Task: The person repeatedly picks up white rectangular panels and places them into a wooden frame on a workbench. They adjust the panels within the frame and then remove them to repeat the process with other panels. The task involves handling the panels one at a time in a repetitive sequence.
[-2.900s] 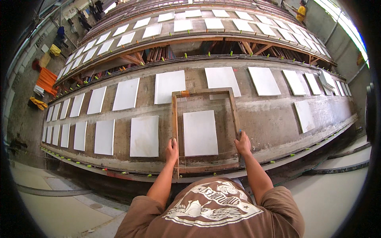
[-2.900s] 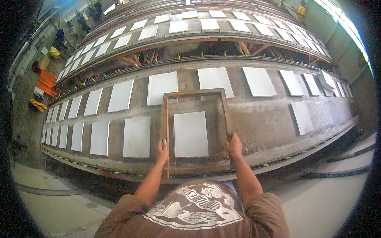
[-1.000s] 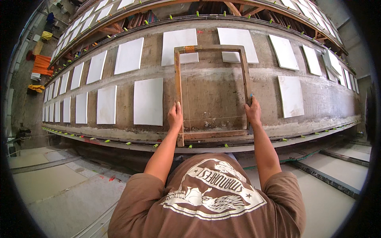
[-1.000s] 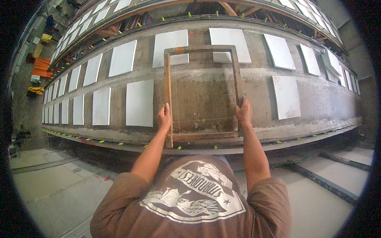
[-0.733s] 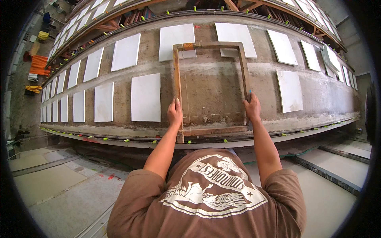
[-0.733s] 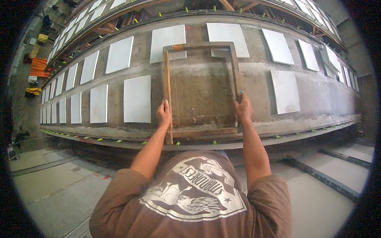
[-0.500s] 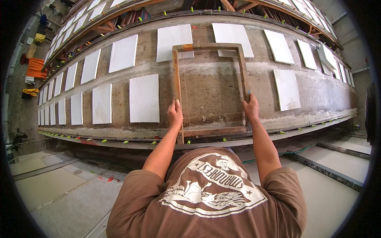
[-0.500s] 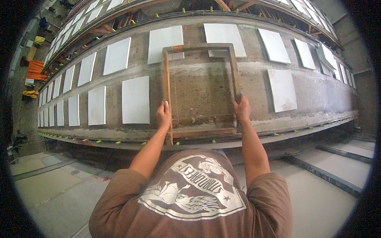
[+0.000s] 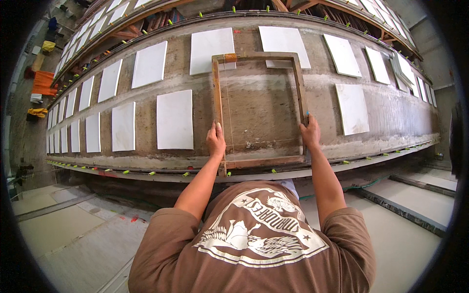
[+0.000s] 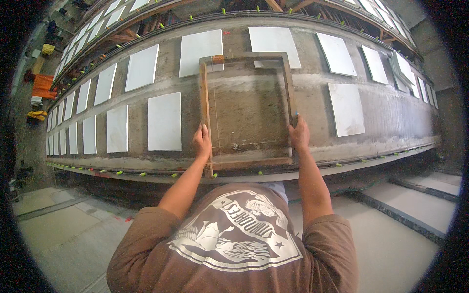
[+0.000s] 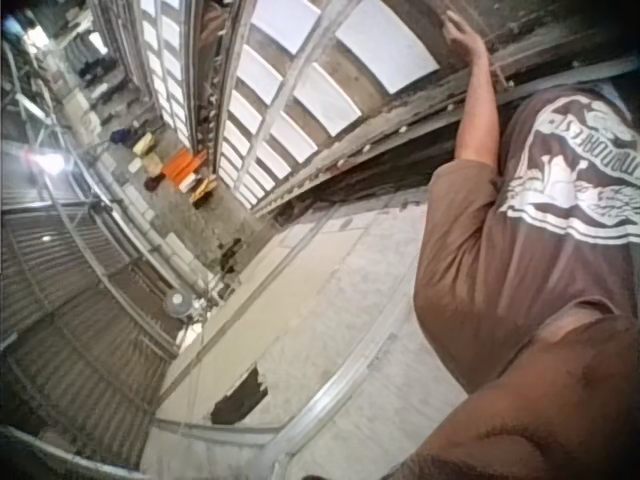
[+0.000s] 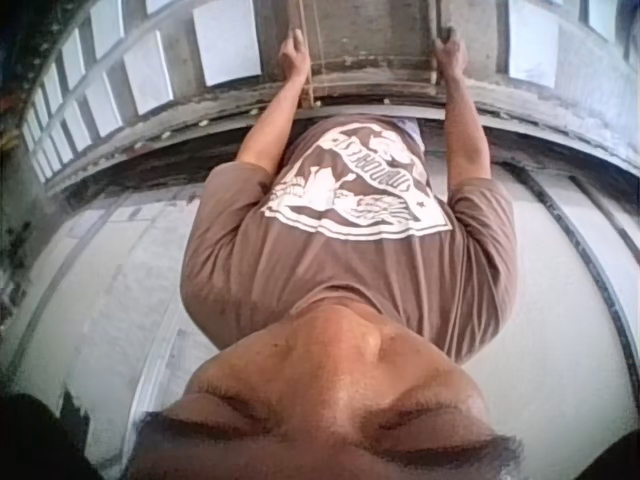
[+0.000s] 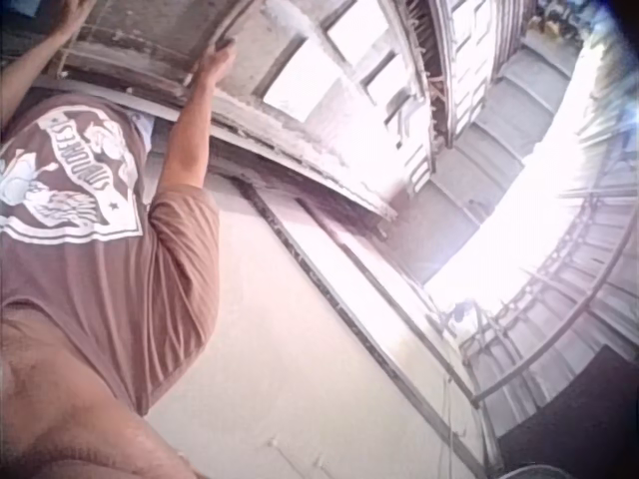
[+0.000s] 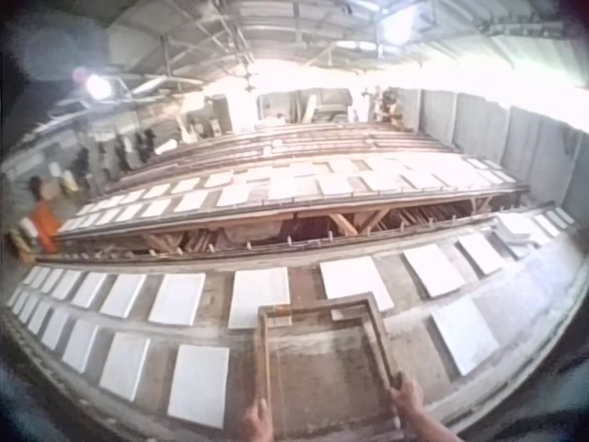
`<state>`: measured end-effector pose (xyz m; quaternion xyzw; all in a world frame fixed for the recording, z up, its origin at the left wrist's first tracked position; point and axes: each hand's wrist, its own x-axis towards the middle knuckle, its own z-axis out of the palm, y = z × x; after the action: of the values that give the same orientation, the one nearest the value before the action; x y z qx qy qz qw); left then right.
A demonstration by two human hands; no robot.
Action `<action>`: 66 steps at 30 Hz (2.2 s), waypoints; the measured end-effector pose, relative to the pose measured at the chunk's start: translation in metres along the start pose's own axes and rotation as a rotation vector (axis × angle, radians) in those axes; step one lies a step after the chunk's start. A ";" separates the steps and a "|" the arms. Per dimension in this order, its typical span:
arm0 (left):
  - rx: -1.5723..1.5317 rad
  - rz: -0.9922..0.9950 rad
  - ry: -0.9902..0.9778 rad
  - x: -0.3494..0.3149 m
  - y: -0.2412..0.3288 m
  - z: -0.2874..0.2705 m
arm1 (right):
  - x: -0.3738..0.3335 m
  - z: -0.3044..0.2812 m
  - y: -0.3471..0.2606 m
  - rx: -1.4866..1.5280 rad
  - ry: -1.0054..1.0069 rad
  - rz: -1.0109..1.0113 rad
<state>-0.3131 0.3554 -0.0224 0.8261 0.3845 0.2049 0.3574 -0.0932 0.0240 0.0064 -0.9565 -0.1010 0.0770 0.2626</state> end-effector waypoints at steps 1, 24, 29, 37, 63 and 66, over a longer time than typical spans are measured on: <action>-0.011 0.011 0.008 -0.001 -0.001 0.002 | 0.001 0.000 0.004 -0.007 0.002 -0.016; 0.306 0.006 0.019 -0.005 0.006 -0.002 | -0.013 -0.010 0.002 0.073 -0.034 0.045; 0.538 0.095 0.152 -0.016 0.072 0.018 | -0.011 -0.026 0.004 0.115 -0.034 0.117; 0.236 0.668 -0.462 -0.073 0.222 0.152 | 0.040 -0.086 0.106 -0.136 0.337 0.209; 0.295 0.615 -1.177 -0.138 0.335 0.293 | 0.083 -0.167 0.262 0.572 0.571 0.306; 0.104 0.590 -0.983 -0.126 0.324 0.290 | 0.070 -0.215 0.176 0.589 0.620 0.181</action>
<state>-0.0549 -0.0139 0.0209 0.9131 -0.0639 -0.1314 0.3807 0.0444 -0.2123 0.0921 -0.8236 0.0932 -0.1656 0.5344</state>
